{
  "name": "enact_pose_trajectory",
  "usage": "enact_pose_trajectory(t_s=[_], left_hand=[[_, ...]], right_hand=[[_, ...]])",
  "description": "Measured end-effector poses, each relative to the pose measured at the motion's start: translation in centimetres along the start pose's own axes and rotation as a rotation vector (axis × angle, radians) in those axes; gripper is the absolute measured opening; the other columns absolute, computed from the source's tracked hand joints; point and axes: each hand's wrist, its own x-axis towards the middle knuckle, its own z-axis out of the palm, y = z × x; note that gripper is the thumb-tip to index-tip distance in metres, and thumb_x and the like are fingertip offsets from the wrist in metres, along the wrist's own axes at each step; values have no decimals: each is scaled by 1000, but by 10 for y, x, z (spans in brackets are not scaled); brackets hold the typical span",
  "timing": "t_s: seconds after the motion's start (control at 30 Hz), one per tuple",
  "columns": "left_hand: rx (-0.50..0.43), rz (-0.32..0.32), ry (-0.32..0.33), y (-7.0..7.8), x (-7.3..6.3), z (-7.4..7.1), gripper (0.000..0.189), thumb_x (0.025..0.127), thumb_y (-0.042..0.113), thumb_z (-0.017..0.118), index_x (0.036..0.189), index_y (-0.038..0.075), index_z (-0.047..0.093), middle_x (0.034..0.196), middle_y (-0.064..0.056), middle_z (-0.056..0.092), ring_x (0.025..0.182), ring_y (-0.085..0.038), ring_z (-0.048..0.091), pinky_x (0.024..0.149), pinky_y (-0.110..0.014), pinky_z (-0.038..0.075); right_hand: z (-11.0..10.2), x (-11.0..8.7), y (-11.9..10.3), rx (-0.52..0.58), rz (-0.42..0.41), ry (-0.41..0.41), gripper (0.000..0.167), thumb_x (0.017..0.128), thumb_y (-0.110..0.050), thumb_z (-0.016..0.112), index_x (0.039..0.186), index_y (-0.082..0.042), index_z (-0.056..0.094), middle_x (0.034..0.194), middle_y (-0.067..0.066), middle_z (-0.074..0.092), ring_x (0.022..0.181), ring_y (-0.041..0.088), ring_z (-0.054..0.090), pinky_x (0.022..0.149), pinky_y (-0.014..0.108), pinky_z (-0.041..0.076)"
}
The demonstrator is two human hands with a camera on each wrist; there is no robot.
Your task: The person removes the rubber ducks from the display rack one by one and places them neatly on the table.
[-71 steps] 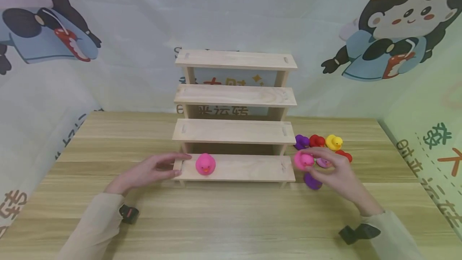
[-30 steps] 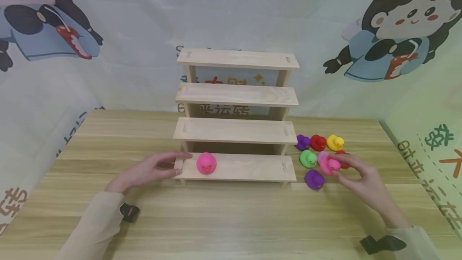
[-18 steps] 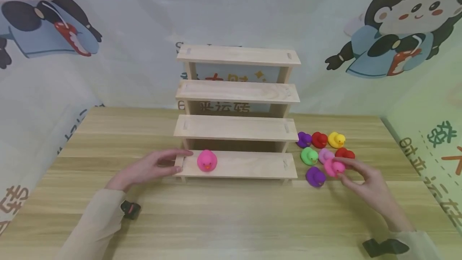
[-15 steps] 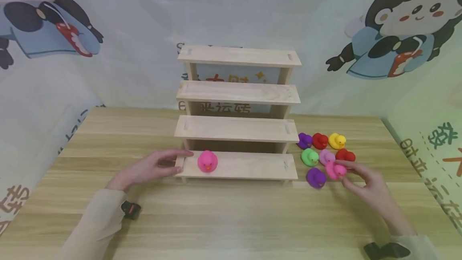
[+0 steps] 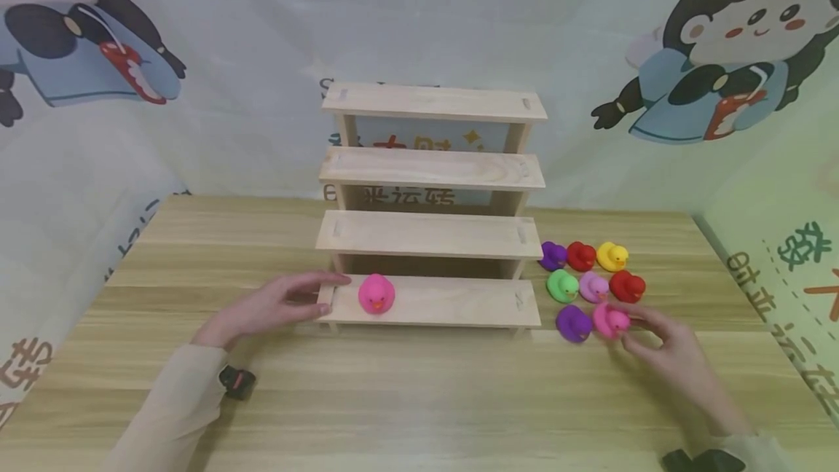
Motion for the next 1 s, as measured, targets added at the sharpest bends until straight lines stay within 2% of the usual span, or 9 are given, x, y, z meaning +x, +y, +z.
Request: enact_pose_trajectory(t_s=[0.13,0.23,0.5,0.7,0.83,1.0], left_hand=[[16,16,-2,0,0,0,47,94,28,64,139,19,52,144,-9,46,126,-33,48,102,-53,38],[19,36,-4,-1,0,1,47,95,27,63,139,17,51,144,-12,46,126,-34,47,102,-54,38],[2,20,-1,-1,0,0,47,94,29,64,139,21,52,144,-6,47,125,-30,49,102,-51,39],[-1,14,-2,-2,0,0,47,94,29,65,139,22,52,143,-4,48,125,-28,49,102,-50,39],[-6,15,-3,-1,0,0,47,94,29,65,139,21,52,143,-4,48,125,-28,49,102,-49,39],[-11,18,-5,-1,0,0,47,94,28,65,139,21,52,143,-5,47,125,-27,49,102,-48,39]], right_hand=[[1,-1,0,-32,46,-7,44,74,14,73,116,6,64,113,20,66,95,-8,55,85,6,39],[1,0,1,-31,59,-14,44,74,15,72,116,6,64,112,25,64,95,-8,56,84,6,40],[3,2,3,13,52,-41,43,75,17,70,116,7,63,113,21,65,95,-6,57,79,10,47],[2,3,3,24,86,-60,44,76,17,70,118,7,62,115,26,62,95,-7,56,76,12,49],[1,4,1,10,103,-67,43,77,14,70,118,6,62,114,26,63,94,-6,57,76,12,49],[-2,5,-3,-38,112,-66,44,77,10,72,119,1,63,114,21,64,95,-7,57,81,11,42]])
